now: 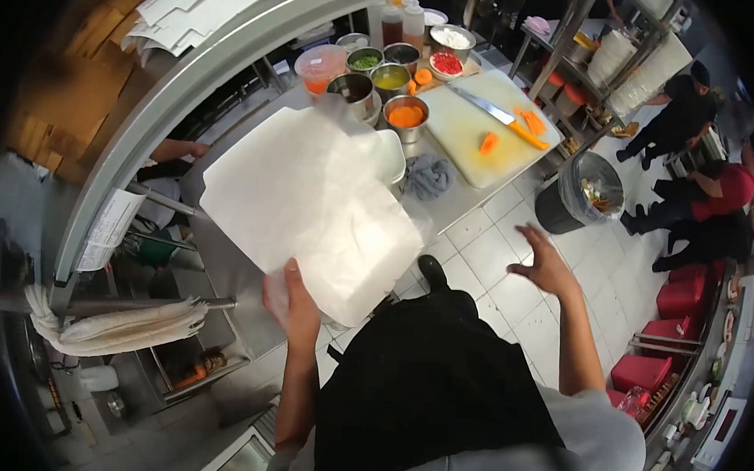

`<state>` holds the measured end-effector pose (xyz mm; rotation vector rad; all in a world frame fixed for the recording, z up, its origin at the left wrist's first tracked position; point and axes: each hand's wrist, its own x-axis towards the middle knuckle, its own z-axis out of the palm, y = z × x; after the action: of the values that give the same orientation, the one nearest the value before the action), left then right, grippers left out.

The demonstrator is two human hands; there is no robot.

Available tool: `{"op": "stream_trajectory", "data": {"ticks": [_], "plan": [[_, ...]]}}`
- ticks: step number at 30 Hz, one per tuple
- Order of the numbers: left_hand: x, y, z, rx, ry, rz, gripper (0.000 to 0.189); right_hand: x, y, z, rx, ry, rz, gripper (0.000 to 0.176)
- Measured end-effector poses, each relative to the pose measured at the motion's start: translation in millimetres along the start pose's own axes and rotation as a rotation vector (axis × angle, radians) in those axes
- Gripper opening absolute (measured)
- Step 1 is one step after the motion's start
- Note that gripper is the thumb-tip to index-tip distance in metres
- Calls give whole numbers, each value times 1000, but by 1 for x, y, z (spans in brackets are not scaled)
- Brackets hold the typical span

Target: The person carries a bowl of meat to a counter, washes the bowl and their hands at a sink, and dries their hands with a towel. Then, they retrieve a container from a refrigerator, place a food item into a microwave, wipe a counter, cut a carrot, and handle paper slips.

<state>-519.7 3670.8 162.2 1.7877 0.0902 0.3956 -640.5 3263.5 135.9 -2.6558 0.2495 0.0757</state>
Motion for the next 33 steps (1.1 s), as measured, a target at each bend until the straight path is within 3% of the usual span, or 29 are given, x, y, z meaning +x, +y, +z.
{"op": "stream_trajectory", "data": {"ticks": [1, 2, 3, 4, 6, 8, 10, 12, 14, 16, 18, 21, 23, 24, 26, 27, 30, 31, 33], "plan": [[7, -8, -7, 2, 1, 1, 42, 7, -15, -4, 324, -59, 2, 69], [12, -15, -22, 133, -73, 366, 40, 8, -37, 0, 661, -122, 30, 61], [20, -18, -27, 241, -144, 746, 39, 15, -56, 6, 767, -111, -94, 50], [28, -4, -26, 228, -152, 759, 39, 22, -81, 2, 706, -158, -134, 46], [41, 37, -33, 578, 21, 1109, 38, 33, -98, 19, 548, -193, -236, 42], [41, -5, -34, 639, 9, 1131, 36, 36, -107, 32, 375, -269, -344, 44], [38, -70, -37, 901, -500, 1094, 39, 39, -103, 50, 407, -273, -451, 44], [25, -84, -45, 896, -529, 1090, 40, 40, -104, 56, 389, -435, -289, 44], [19, -77, -52, 881, -563, 1062, 42, 38, -105, 56, 385, -432, -308, 43], [21, -55, -63, 763, -292, 937, 39, 42, -102, 59, 451, -406, -266, 43], [18, -87, -59, 834, -539, 946, 37, 46, -102, 67, 401, -405, -316, 43], [30, -84, -63, 680, -379, 886, 34, 56, -111, 68, 356, -469, -280, 44], [42, -47, -76, 360, 15, 523, 26, 61, -127, 75, 498, -354, -307, 47], [47, -55, -85, 362, 34, 523, 26, 69, -137, 78, 564, -291, -332, 49], [58, -80, -99, -282, 112, -177, 22, 87, -157, 94, 596, -323, -330, 52], [56, -88, -101, -282, 125, -171, 22, 96, -171, 102, 703, -304, -360, 54], [49, -97, -99, -588, 279, -621, 30, 117, -204, 130, 860, -320, -364, 60], [36, -102, -97, -581, 211, -535, 35, 123, -214, 135, 909, -352, -321, 63], [9, -127, -90, -798, 254, -595, 40, 122, -238, 127, 857, -426, -275, 64]]}}
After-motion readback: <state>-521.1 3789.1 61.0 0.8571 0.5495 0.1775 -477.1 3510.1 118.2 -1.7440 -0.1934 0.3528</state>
